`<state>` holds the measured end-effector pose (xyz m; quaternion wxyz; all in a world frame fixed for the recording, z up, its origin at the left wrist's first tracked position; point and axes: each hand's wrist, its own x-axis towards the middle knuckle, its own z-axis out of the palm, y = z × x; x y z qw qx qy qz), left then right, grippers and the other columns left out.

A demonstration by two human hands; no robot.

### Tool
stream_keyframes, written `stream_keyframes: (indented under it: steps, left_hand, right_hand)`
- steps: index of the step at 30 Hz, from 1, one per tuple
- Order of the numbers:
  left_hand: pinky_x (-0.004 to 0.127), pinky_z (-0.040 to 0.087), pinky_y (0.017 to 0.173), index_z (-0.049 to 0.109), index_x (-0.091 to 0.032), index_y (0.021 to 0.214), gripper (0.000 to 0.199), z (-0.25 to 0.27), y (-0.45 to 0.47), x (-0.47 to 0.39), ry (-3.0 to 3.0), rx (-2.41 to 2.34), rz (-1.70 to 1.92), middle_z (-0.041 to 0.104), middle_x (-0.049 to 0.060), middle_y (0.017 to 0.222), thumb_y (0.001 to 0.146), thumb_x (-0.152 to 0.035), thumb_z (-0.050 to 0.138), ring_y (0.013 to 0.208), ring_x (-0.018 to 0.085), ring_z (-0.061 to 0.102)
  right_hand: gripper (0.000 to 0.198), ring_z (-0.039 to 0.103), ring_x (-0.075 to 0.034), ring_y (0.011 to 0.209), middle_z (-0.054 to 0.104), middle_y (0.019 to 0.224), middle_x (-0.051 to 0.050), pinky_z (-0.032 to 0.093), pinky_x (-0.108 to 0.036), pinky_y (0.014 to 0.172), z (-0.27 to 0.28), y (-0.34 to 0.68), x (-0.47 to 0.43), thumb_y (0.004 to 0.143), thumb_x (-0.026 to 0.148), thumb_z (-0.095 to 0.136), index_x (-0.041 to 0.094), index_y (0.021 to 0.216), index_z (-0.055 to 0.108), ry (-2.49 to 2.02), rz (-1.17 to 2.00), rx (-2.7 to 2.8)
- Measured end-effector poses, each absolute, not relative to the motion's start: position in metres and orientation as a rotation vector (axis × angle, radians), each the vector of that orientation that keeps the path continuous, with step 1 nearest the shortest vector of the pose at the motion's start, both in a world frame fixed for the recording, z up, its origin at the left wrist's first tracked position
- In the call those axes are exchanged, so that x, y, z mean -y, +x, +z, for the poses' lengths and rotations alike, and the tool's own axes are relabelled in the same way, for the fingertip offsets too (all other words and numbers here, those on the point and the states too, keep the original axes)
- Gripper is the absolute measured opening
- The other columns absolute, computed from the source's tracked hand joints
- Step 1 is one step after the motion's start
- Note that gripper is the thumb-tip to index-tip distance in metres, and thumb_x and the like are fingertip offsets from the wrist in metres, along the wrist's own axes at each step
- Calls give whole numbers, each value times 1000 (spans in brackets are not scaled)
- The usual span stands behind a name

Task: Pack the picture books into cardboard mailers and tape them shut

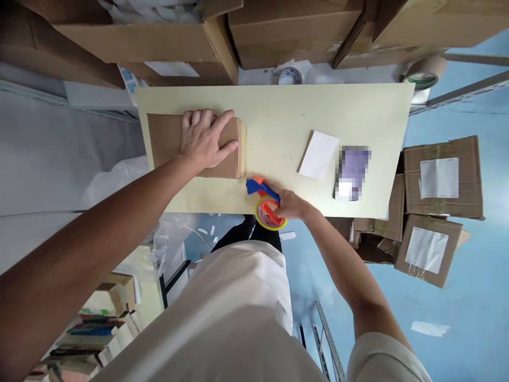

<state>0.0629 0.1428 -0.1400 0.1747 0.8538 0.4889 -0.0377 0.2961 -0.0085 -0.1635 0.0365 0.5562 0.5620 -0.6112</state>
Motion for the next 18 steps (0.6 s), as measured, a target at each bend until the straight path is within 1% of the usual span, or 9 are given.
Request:
stream_keyframes:
  steps: [2,5,8,10,13,15,17,18]
  left_hand:
    - [55,11,108,28,-21,146,74,-142,63,-143,2413,-1381,-91,41,14,135,86,-57,49,132,39,27]
    - [56,10,109,28,-21,147,74,-144,63,-143,2388,-1386,-65,40,14,136,86,-58,49,133,40,26]
    - [57,9,110,27,-20,148,75,-144,64,-143,2366,-1388,-33,39,15,140,86,-56,49,134,40,26]
    - [56,9,111,23,-20,149,75,-141,64,-144,2361,-1371,3,36,15,145,87,-53,47,136,39,25]
    - [53,11,114,16,-19,152,72,-132,58,-144,2339,-1363,66,26,14,154,90,-47,41,141,34,21]
    - [51,13,115,14,-19,152,70,-126,47,-141,2309,-1425,96,20,13,157,91,-46,37,144,31,16]
    - [52,13,115,18,-18,151,70,-121,32,-133,2258,-1575,110,19,14,158,91,-48,37,145,31,14]
    - [54,13,114,21,-19,151,72,-120,24,-129,2217,-1678,104,19,14,158,89,-51,39,146,32,13]
  right_hand:
    - [89,64,-22,87,65,111,-6,50,-32,73,-155,279,13,73,20,60,36,151,20,1646,-1730,-1801]
    - [77,63,-24,87,62,107,-9,46,-33,73,-144,240,2,79,26,57,39,149,26,1541,-1444,-1970]
    - [73,62,-23,83,59,104,-9,43,-31,71,-131,214,-5,81,28,55,40,148,27,1407,-1368,-2056]
    - [74,62,-21,80,58,101,-8,43,-30,69,-120,217,1,82,26,54,39,149,24,1462,-1371,-2051]
    - [80,62,-21,79,59,101,-7,46,-32,72,-103,251,16,79,25,58,36,150,23,1676,-1419,-2035]
    - [84,63,-23,88,60,108,-8,49,-36,79,-93,279,25,76,25,61,32,151,22,1847,-1535,-2040]
    - [87,61,-27,105,58,123,-10,49,-40,89,-85,301,30,76,28,63,29,152,21,1978,-1739,-2063]
    - [87,57,-28,114,54,132,-10,47,-42,95,-81,309,31,76,29,63,28,152,20,2012,-1858,-2083]
